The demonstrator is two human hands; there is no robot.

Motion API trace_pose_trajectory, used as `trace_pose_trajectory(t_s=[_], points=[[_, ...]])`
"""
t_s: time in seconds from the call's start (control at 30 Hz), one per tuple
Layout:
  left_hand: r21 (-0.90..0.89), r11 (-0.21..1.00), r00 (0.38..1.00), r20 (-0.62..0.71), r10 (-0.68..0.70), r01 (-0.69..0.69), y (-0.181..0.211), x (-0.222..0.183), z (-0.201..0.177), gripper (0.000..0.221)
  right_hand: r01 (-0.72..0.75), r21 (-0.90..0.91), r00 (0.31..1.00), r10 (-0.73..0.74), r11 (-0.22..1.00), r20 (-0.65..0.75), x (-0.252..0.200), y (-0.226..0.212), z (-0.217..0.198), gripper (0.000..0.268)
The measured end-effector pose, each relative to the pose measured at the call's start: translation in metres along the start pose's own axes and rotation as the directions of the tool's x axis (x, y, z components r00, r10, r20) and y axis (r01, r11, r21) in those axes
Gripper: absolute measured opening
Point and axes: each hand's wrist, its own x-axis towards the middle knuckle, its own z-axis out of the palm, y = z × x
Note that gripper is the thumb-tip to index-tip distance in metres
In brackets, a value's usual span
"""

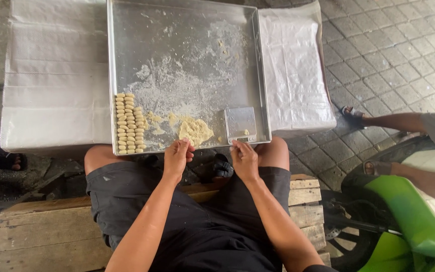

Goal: Rolling small pieces of dough into uniform balls and arranging them in rows on a metal tray.

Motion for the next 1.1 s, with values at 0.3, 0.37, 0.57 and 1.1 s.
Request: trace_pose_trajectory(t_s=[0.3, 0.37, 0.57, 1.1], points=[[0.073, 0.996, 0.998, 0.01, 0.059, -0.059, 0.005, -0.001, 0.002, 0.036, -0.211, -0.417, 0.977, 0.184, 0.884, -0.104, 0.045, 0.046, -0.022, 0.02], [0.073, 0.995, 0.997, 0.004, 0.072, -0.072, 0.005, -0.001, 0.003, 0.037, -0.101, -0.607, 0.993, 0.04, 0.788, -0.113, 0.049, 0.045, -0.018, 0.008], [0.085, 0.995, 0.998, 0.036, 0.053, -0.056, 0.017, -0.009, 0.002, 0.035, -0.093, -0.632, 0.995, 0.05, 0.769, -0.086, 0.05, 0.053, -0.005, 0.006], [0.27, 0.96, 0.897, 0.403, -0.179, 0.071, 0.058, -0.064, 0.002, 0.039, 0.256, 0.211, 0.95, -0.286, 0.943, 0.125, -0.038, -0.068, 0.028, 0.015]])
